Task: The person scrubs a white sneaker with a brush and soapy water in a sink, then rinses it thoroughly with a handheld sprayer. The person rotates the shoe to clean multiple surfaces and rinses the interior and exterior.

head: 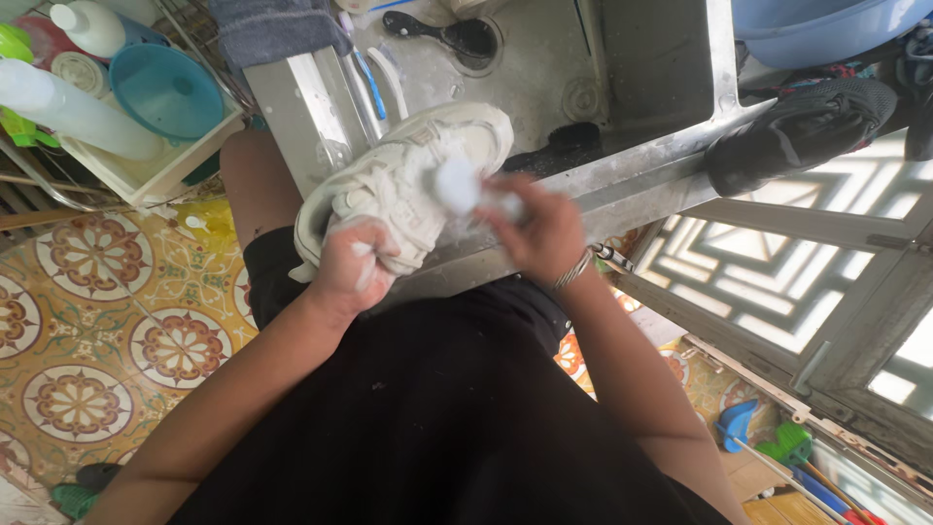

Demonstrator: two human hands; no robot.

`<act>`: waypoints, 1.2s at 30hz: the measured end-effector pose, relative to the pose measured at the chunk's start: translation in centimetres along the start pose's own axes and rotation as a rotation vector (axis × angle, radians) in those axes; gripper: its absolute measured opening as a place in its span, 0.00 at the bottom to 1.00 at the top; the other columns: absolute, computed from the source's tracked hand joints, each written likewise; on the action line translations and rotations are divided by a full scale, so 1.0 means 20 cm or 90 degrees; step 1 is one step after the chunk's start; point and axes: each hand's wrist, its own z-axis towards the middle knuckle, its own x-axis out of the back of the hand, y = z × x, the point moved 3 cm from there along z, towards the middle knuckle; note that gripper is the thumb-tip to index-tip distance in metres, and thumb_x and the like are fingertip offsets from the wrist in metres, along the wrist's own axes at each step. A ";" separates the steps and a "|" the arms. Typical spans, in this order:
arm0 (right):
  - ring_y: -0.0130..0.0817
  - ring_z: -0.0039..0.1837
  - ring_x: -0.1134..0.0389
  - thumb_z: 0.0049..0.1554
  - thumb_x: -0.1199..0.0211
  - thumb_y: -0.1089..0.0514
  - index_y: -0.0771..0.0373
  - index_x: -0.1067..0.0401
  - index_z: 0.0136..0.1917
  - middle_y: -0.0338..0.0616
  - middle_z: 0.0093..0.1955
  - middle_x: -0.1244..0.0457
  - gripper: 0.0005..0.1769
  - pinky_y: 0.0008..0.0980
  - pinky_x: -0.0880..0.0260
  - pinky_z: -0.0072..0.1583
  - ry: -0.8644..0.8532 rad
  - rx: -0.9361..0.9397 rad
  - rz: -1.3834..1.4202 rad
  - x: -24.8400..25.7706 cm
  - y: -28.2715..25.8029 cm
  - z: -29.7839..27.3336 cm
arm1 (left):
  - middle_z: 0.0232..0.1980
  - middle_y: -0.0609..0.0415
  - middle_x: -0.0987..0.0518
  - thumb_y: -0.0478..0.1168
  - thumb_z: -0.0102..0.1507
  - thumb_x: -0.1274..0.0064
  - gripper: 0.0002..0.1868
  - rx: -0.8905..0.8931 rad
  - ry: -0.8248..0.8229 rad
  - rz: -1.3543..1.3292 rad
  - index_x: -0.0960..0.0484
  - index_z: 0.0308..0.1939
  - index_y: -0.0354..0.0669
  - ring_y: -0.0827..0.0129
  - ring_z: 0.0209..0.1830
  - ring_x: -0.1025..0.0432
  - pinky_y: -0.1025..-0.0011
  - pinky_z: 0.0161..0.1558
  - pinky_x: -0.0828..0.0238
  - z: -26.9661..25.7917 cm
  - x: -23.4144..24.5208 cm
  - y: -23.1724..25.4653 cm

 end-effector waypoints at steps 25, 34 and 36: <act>0.36 0.39 0.24 0.56 0.26 0.55 0.60 0.24 0.55 0.47 0.46 0.28 0.16 0.32 0.26 0.42 0.012 0.032 0.039 -0.03 -0.19 -0.06 | 0.67 0.36 0.27 0.29 0.50 0.58 0.42 0.036 0.042 -0.109 0.36 0.71 0.24 0.46 0.67 0.32 0.54 0.65 0.33 0.04 0.12 -0.01; 0.38 0.41 0.25 0.55 0.24 0.57 0.61 0.25 0.56 0.46 0.47 0.28 0.18 0.32 0.27 0.42 0.040 0.064 0.018 0.01 -0.30 0.05 | 0.69 0.42 0.29 0.36 0.65 0.51 0.30 -0.014 0.054 -0.063 0.35 0.71 0.30 0.51 0.72 0.34 0.55 0.75 0.39 0.04 -0.01 0.03; 0.42 0.39 0.28 0.53 0.22 0.57 0.58 0.22 0.56 0.44 0.40 0.31 0.19 0.36 0.30 0.42 -0.020 0.156 0.041 -0.01 -0.35 0.00 | 0.67 0.40 0.27 0.38 0.67 0.51 0.29 0.018 0.055 -0.101 0.34 0.71 0.30 0.48 0.69 0.33 0.52 0.72 0.38 0.04 -0.02 0.04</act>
